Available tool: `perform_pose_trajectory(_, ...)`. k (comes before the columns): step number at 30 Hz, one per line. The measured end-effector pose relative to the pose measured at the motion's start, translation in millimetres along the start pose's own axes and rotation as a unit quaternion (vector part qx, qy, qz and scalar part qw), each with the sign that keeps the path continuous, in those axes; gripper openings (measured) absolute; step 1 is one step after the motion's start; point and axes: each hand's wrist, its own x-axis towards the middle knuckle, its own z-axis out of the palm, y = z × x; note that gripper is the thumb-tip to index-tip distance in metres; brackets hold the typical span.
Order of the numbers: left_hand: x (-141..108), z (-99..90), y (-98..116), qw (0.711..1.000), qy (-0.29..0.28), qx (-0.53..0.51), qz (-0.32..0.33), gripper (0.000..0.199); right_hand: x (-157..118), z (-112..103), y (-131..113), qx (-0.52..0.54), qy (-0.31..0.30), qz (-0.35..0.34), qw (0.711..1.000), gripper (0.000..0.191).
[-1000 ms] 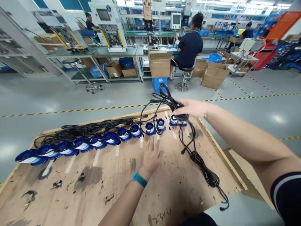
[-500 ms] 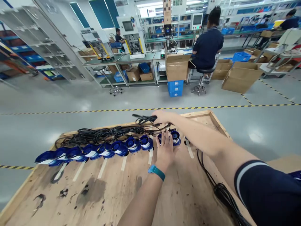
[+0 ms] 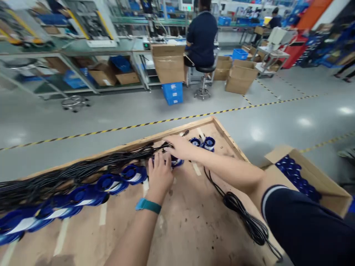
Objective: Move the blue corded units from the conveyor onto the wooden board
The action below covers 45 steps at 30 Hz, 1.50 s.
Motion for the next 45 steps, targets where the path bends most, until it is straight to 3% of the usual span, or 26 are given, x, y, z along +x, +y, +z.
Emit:
perform_pose_trajectory(2,4,1.1,-2,1.000,-0.014,-0.001,0.003,0.070,-102,-30,21,0.000,0.010,0.108,0.994,0.030)
perform_pose_trajectory(4,5,0.0,-3,1.000,-0.031,-0.003,0.002,0.073,-216,-37,29,-0.027,-0.013,0.232,0.972,0.051)
perform_pose_trajectory(6,3,-3.9,-3,0.999,-0.033,-0.003,-0.002,0.076,-314,-15,26,-0.063,-0.023,0.344,0.937,0.083)
perform_pose_trajectory(7,3,-6.6,-2,1.000,-0.024,-0.001,0.002,0.077,-351,4,21,-0.079,-0.026,0.379,0.922,0.095)
perform_pose_trajectory(9,5,-12.5,5,0.999,0.001,0.006,0.036,0.078,-395,46,9,-0.089,-0.023,0.406,0.909,0.098)
perform_pose_trajectory(12,22,-17.3,27,0.992,0.011,0.006,0.122,0.071,-404,81,-1,-0.071,-0.005,0.406,0.911,0.063)
perform_pose_trajectory(14,42,-14.6,46,0.987,-0.012,-0.006,0.163,0.067,-395,72,-1,-0.026,-0.014,0.404,0.914,0.046)
perform_pose_trajectory(16,66,-7.3,66,0.982,-0.045,-0.019,0.182,0.072,-386,39,1,0.075,-0.046,0.387,0.918,0.034)
perform_pose_trajectory(18,87,2.7,81,0.979,-0.084,-0.036,0.181,0.079,-380,-9,2,0.229,-0.105,0.344,0.905,0.020)
perform_pose_trajectory(20,99,13.2,91,0.979,-0.102,-0.066,0.162,0.078,-370,-65,2,0.381,-0.157,0.298,0.861,0.013)
perform_pose_trajectory(22,101,22.2,95,0.980,-0.083,-0.114,0.141,0.068,-348,-119,5,0.472,-0.132,0.279,0.826,0.020)
perform_pose_trajectory(23,100,25.9,96,0.978,-0.066,-0.141,0.136,0.062,-330,-143,9,0.487,-0.096,0.270,0.825,0.023)
perform_pose_trajectory(26,89,34.3,95,0.969,-0.038,-0.203,0.132,0.050,-256,-202,33,0.437,0.025,0.240,0.867,0.021)
perform_pose_trajectory(29,75,40.7,95,0.968,-0.019,-0.233,0.096,0.056,-164,-228,62,0.303,0.076,0.217,0.925,0.015)
perform_pose_trajectory(31,62,43.1,99,0.968,0.020,-0.244,0.058,0.071,-104,-224,75,0.174,0.057,0.197,0.963,0.012)
perform_pose_trajectory(33,46,42.1,107,0.967,0.076,-0.242,0.020,0.084,-50,-205,79,0.037,0.024,0.161,0.986,0.010)
perform_pose_trajectory(37,9,32.4,126,0.966,0.191,-0.177,-0.009,0.098,33,-138,71,-0.145,-0.043,0.049,0.987,0.020)
perform_pose_trajectory(41,-11,25.6,140,0.971,0.207,-0.119,-0.031,0.102,78,-71,63,-0.153,-0.107,-0.052,0.981,0.027)
perform_pose_trajectory(45,-5,15.7,136,0.948,0.179,-0.210,-0.160,0.073,93,-29,64,-0.131,-0.177,0.032,0.975,0.030)
